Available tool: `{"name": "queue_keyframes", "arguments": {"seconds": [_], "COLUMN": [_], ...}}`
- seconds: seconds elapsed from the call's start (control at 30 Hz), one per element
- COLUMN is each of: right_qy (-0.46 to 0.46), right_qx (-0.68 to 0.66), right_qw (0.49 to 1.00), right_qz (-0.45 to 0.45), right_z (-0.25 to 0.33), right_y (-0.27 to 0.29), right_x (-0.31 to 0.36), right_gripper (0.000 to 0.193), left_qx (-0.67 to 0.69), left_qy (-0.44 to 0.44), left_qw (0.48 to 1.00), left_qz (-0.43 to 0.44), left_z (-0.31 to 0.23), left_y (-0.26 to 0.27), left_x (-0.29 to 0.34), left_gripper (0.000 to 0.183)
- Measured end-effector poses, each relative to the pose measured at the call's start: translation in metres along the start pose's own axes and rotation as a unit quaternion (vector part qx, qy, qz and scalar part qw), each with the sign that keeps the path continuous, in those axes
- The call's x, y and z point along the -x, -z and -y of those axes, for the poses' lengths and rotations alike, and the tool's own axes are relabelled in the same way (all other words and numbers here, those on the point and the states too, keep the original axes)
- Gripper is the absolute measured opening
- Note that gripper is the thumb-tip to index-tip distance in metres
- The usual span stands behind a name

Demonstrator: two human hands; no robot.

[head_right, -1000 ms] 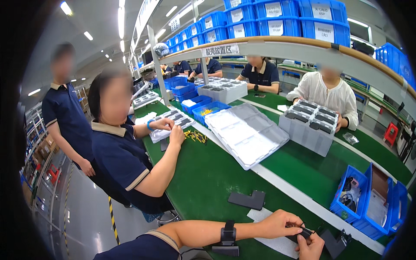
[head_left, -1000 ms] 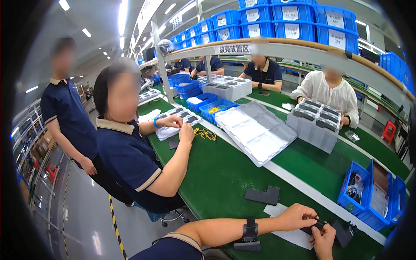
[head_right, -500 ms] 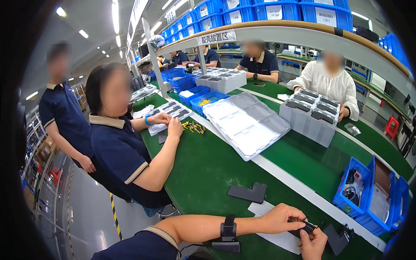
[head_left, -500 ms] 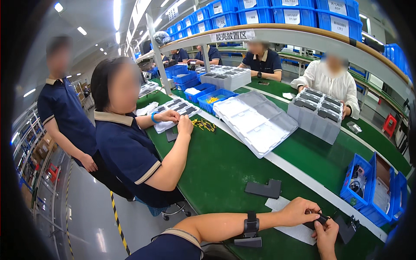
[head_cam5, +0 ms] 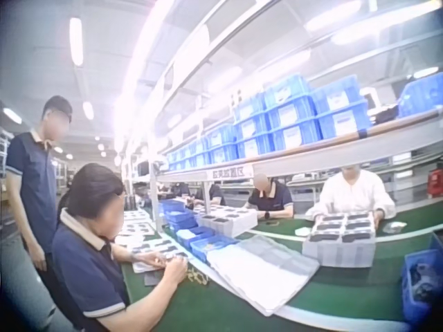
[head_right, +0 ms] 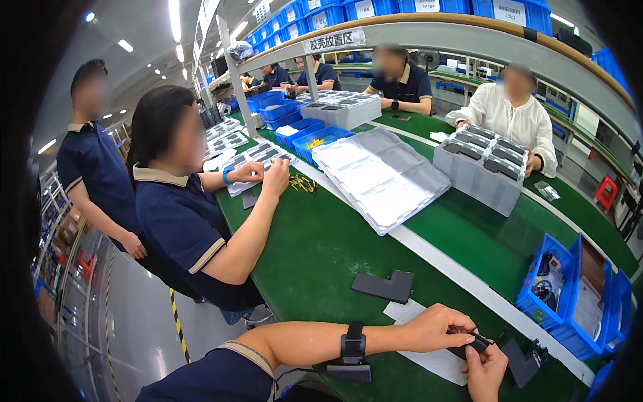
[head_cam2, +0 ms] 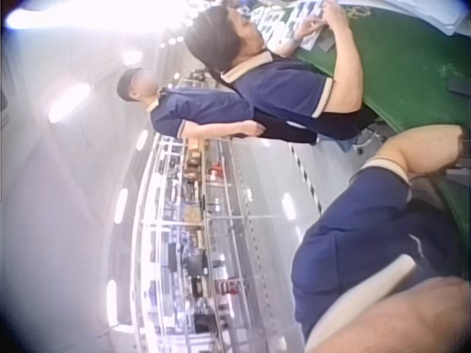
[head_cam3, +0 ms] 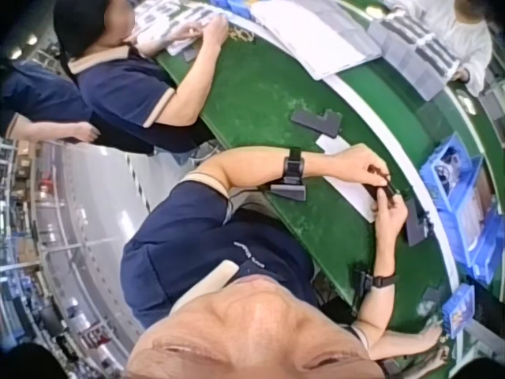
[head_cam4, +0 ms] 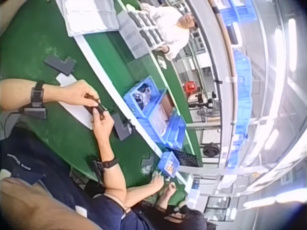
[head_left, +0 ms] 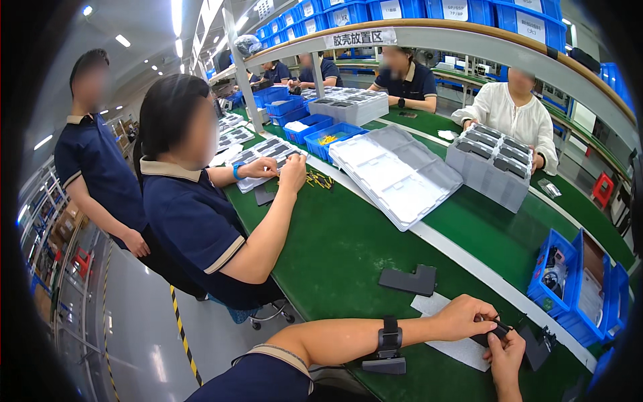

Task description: Assemble small plastic components on a factory assembly line.

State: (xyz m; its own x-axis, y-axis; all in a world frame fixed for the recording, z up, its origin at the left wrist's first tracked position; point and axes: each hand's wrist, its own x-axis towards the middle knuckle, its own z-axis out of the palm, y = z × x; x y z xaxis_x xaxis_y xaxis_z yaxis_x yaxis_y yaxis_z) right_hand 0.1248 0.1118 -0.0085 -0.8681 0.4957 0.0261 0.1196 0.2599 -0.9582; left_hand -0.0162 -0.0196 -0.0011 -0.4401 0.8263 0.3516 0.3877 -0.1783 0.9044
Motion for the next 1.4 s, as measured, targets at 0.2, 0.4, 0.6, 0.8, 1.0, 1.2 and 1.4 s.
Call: {"name": "queue_keyframes", "arguments": {"seconds": [0.2, 0.4, 0.6, 0.8, 1.0, 1.2, 1.4], "right_qy": [0.003, 0.004, 0.008, 0.004, -0.002, 0.007, -0.004], "right_qx": [-0.015, -0.002, -0.006, 0.005, -0.006, 0.0, -0.004], "right_qw": [1.0, 1.0, 1.0, 1.0, 1.0, 1.0, 1.0], "right_qz": [0.002, 0.001, 0.005, 0.005, 0.003, 0.009, 0.006], "right_z": [-0.004, -0.0085, -0.0024, -0.0026, -0.0044, -0.0028, -0.006], "right_y": [0.001, 0.0034, 0.0015, 0.0015, 0.0017, 0.0025, 0.0031], "right_x": [-0.0004, -0.0011, -0.0011, -0.0034, -0.0014, -0.0018, -0.002], "right_gripper": [0.007, 0.009, 0.008, 0.008, 0.007, 0.007, 0.008], "left_qx": [-0.015, -0.016, -0.023, -0.021, -0.027, -0.023, -0.02], "left_qy": [-0.007, -0.01, -0.004, -0.017, -0.006, -0.013, 0.009], "left_qw": [1.0, 1.0, 1.0, 1.0, 1.0, 1.0, 1.0], "left_qz": [-0.002, -0.002, -0.012, -0.015, 0.0, -0.002, 0.005], "left_z": [-0.0014, 0.0004, -0.0015, 0.0003, -0.0002, 0.0023, -0.0028], "left_y": [0.0007, 0.0003, -0.0002, 0.0017, 0.0007, 0.0004, 0.0009], "left_x": [0.0001, 0.0001, -0.0004, -0.0002, 0.0005, -0.0003, -0.0002], "left_gripper": [0.022, 0.022, 0.021, 0.022, 0.021, 0.021, 0.021]}}
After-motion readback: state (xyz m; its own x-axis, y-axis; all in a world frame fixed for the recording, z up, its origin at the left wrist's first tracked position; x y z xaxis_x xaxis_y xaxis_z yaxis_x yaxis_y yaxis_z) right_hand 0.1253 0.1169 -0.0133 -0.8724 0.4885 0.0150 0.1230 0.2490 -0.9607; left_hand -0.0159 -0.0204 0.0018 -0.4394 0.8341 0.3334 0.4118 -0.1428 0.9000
